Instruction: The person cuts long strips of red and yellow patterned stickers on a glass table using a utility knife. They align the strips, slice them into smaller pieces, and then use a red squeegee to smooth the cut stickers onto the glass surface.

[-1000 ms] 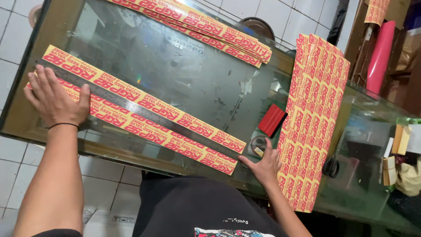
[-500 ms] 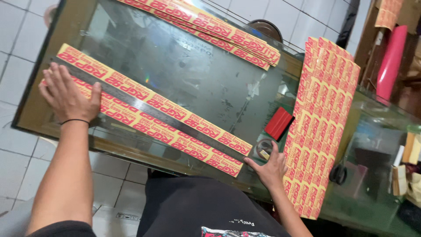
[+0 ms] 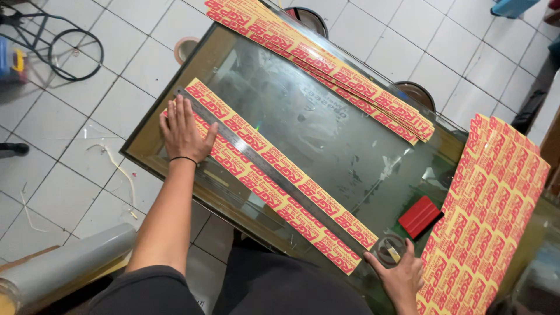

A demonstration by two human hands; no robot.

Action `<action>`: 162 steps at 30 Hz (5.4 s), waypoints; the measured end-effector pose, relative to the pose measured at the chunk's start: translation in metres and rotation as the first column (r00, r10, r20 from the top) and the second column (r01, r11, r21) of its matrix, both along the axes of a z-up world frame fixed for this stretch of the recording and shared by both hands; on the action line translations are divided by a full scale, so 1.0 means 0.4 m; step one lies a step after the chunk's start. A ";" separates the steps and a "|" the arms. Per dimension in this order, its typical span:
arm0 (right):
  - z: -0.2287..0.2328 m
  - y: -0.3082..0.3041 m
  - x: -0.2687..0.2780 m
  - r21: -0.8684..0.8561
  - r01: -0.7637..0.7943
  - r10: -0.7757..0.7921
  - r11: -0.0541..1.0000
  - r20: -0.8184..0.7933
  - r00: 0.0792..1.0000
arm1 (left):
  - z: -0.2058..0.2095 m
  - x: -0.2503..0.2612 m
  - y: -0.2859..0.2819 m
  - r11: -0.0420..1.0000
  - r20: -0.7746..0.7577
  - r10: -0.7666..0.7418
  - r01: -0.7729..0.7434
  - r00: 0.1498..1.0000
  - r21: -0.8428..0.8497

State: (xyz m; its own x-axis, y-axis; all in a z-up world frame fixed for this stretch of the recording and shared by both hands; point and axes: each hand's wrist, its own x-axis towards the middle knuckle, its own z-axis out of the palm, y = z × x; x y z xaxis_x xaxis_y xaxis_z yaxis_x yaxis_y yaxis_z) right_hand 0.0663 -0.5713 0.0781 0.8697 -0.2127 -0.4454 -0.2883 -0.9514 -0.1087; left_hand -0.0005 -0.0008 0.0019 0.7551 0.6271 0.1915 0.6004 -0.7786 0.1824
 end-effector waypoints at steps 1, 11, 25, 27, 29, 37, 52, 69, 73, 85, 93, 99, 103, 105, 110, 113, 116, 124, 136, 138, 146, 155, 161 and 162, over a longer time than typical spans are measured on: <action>-0.006 -0.003 0.000 0.006 -0.009 0.009 1.000 0.002 1.000 | -0.002 -0.002 0.001 1.000 0.002 0.009 -0.009 1.000 0.006; -0.048 -0.017 0.013 -0.096 0.017 -0.022 0.995 -0.056 0.998 | 0.017 0.010 0.013 0.987 -0.124 0.025 -0.045 0.992 -0.157; 0.038 0.050 0.096 0.247 0.244 -0.239 0.938 -0.047 0.970 | 0.089 0.032 0.002 0.925 -0.357 0.050 -0.178 0.933 -0.336; 0.096 0.144 0.129 0.520 -0.014 0.025 0.854 -0.015 1.000 | 0.078 0.034 0.009 0.934 -0.365 0.042 -0.166 0.930 -0.315; 0.078 0.286 0.176 0.574 -0.139 0.161 0.807 0.013 0.987 | 0.066 0.034 0.017 0.939 -0.353 0.041 -0.156 0.935 -0.305; -0.056 1.041 0.258 0.587 -0.738 0.756 0.332 0.302 0.581 | 0.084 0.030 0.025 0.931 -0.315 0.033 -0.144 0.949 -0.334; -0.187 1.386 0.252 0.371 -0.852 0.892 0.370 0.114 0.437 | 0.049 0.032 0.033 0.947 -0.365 -0.002 -0.116 0.931 -0.301; -0.020 0.944 0.162 0.429 -0.796 0.891 0.427 -0.047 0.452 | 0.088 0.036 0.016 0.960 -0.388 0.073 -0.170 0.919 -0.223; -0.039 0.855 0.167 0.431 -0.770 0.867 0.471 -0.064 0.494 | 0.072 0.033 0.001 0.962 -0.403 0.080 -0.176 0.912 -0.207; -0.185 0.922 0.262 0.234 -0.964 0.989 0.125 0.046 0.139 | 0.033 -0.043 -0.447 0.964 -0.009 -0.001 -0.002 1.000 -0.264; -0.262 0.934 0.310 -0.329 -0.671 0.715 -0.665 -0.018 -0.699 | 0.019 -0.025 -0.457 0.949 -0.219 0.007 -0.075 0.976 -0.305; -0.217 0.864 0.233 0.486 -0.831 0.913 0.273 0.141 0.382 | -0.018 0.000 -0.447 0.974 -0.347 0.019 -0.096 0.938 -0.207; -0.196 0.764 0.207 0.462 -0.855 0.900 0.237 0.227 0.372 | -0.003 0.007 -0.450 0.973 -0.359 0.033 -0.112 0.933 -0.202; -0.123 0.691 0.185 0.470 -0.825 0.920 0.314 0.063 0.386 | 0.036 0.004 -0.456 0.965 -0.347 0.029 -0.117 0.938 -0.235; -0.053 0.474 0.152 0.453 -0.788 0.899 0.416 -0.074 0.432 | 0.045 -0.002 -0.459 0.960 -0.351 0.023 -0.119 0.936 -0.254; -0.086 0.407 0.155 0.412 -0.805 0.898 0.427 -0.085 0.432 | 0.053 0.003 -0.460 0.966 -0.359 0.032 -0.121 0.933 -0.228; -0.066 0.422 0.170 0.372 -0.820 0.896 0.435 -0.089 0.435 | 0.038 0.016 -0.461 0.972 -0.349 0.068 -0.142 0.934 -0.189; -0.029 0.478 0.190 0.287 -0.870 0.916 0.401 -0.130 0.379 | 0.073 -0.058 -0.745 0.960 0.006 0.036 -0.033 0.999 -0.277; -0.012 0.461 0.174 0.275 -0.905 0.945 0.325 -0.134 0.299 | -0.008 -0.048 -0.855 0.976 -0.199 -0.046 0.002 0.979 -0.216; -0.041 0.434 0.171 0.337 -0.871 0.933 0.357 -0.081 0.351 | -0.011 -0.039 -0.851 0.976 -0.269 -0.046 -0.014 0.962 -0.219; -0.029 0.276 0.129 0.406 -0.833 0.916 0.375 -0.021 0.401 | 0.035 -0.019 -0.855 0.961 -0.365 -0.031 -0.073 0.930 -0.267; -0.111 -0.050 0.093 0.378 -0.830 0.899 0.411 -0.014 0.438 | 0.056 -0.022 -0.857 0.950 -0.366 -0.035 -0.082 0.930 -0.300; -0.085 -0.222 0.057 0.300 -0.884 0.910 0.358 0.100 0.402 | 0.062 -0.024 -0.861 0.948 -0.382 -0.029 -0.096 0.924 -0.303; -0.060 -0.236 0.050 0.284 -0.903 0.919 0.323 0.135 0.371 | 0.066 -0.025 -0.860 0.948 -0.385 -0.027 -0.099 0.923 -0.304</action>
